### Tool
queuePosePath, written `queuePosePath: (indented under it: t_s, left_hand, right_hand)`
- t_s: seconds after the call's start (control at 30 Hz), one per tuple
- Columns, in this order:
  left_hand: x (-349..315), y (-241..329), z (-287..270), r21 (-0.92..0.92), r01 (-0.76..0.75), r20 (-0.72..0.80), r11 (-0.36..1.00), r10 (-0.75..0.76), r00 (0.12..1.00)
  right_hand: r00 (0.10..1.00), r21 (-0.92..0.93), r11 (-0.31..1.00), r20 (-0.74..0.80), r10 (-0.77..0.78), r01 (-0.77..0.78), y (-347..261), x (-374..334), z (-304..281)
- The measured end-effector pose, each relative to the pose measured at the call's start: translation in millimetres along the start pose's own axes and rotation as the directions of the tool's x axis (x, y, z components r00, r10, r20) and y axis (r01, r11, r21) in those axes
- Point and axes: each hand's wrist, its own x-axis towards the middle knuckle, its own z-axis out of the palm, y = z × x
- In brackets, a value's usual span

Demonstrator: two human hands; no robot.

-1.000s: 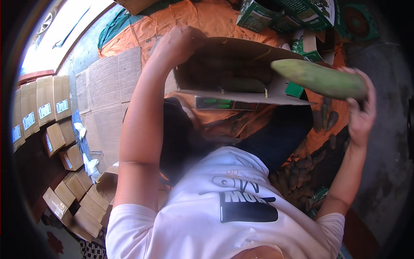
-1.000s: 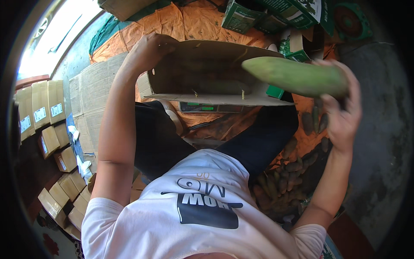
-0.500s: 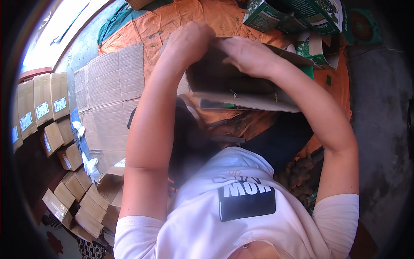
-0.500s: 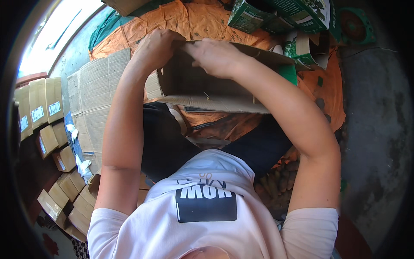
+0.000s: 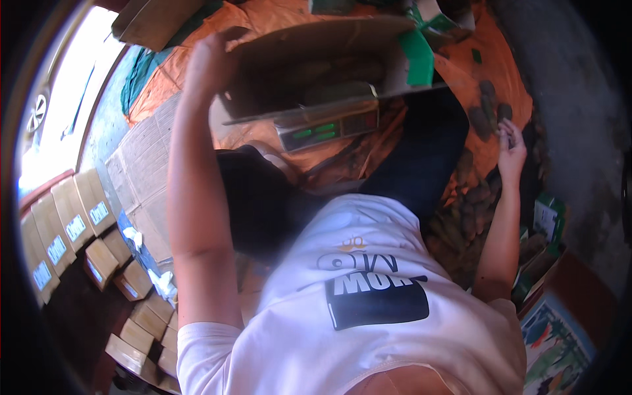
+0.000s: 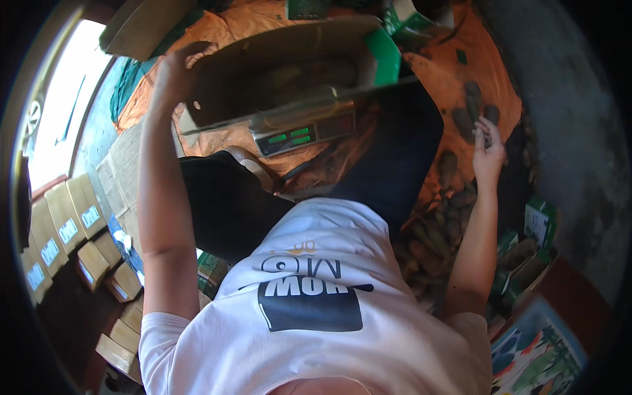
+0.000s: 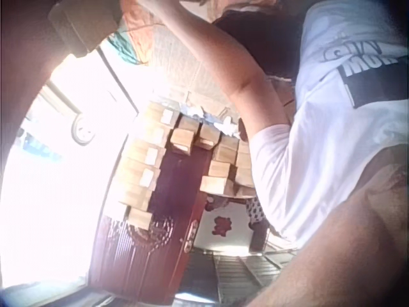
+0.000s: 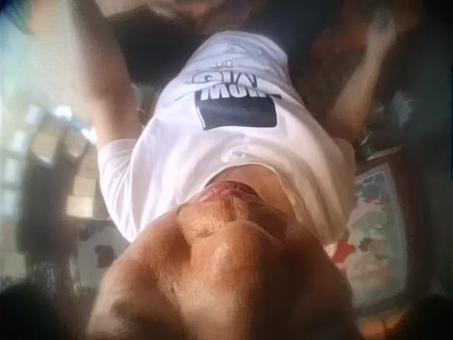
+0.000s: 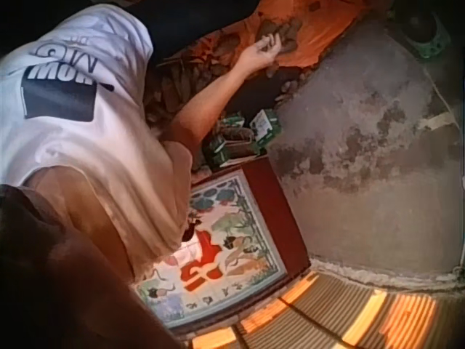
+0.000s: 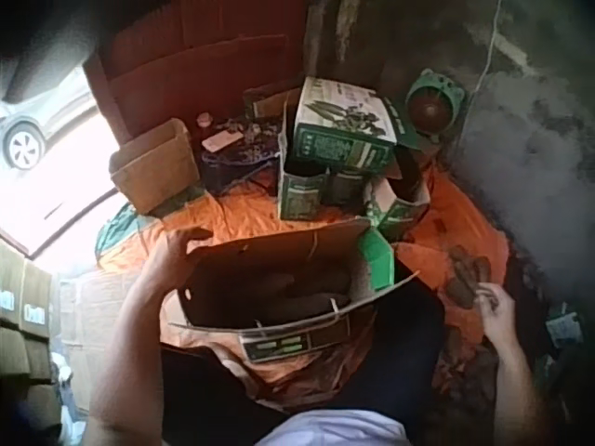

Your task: Picking up individual vegetables (radishes or similar) from a pile on the floor, placing them into a box on a digital scale to reach a target weight, and then setting the filled box aside.

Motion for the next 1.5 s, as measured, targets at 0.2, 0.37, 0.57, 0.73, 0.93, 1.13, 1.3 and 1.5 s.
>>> queuePosePath:
  t_s: [0.2,0.37,0.57,0.73,0.93,1.13,1.3,1.5]
  left_hand:
    - [14,-71,-61,0.603,-0.29,-0.002,0.743,0.365,0.931]
    - [1,-81,-86,0.054,0.24,-0.219,0.969,-0.223,0.95]
    - [-41,-103,-100,-0.073,0.45,-0.068,0.89,-0.455,0.888]
    - [-75,-137,-82,-0.121,0.563,0.002,0.817,-0.567,0.823]
    - [-93,-140,-76,-0.354,0.673,0.211,0.649,-0.646,0.734]
    - [-91,-166,-76,-0.364,0.661,0.309,0.657,-0.584,0.751]
    - [-92,-146,-63,-0.389,0.631,0.149,0.671,-0.63,0.762]
    - [-82,-94,-52,-0.529,0.553,-0.009,0.644,-0.656,0.755]
  right_hand:
    - [0.902,-0.284,0.883,0.112,0.417,-0.373,211,-170,-42]
    - [0.709,-0.353,0.703,0.139,0.692,-0.617,317,-297,-47]
    - [0.613,-0.134,0.636,0.181,0.769,-0.76,362,-391,-42]
    - [0.466,-0.07,0.557,0.468,0.751,-0.828,357,-433,-8]
    - [0.264,-0.537,0.582,0.555,0.789,-0.61,327,-508,37]
    - [0.166,-0.711,0.441,0.424,0.89,-0.549,304,-561,54]
    - [0.164,-0.461,0.286,0.288,0.944,-0.84,308,-588,60]
    - [0.242,-0.575,0.381,0.304,0.921,-0.724,315,-566,50]
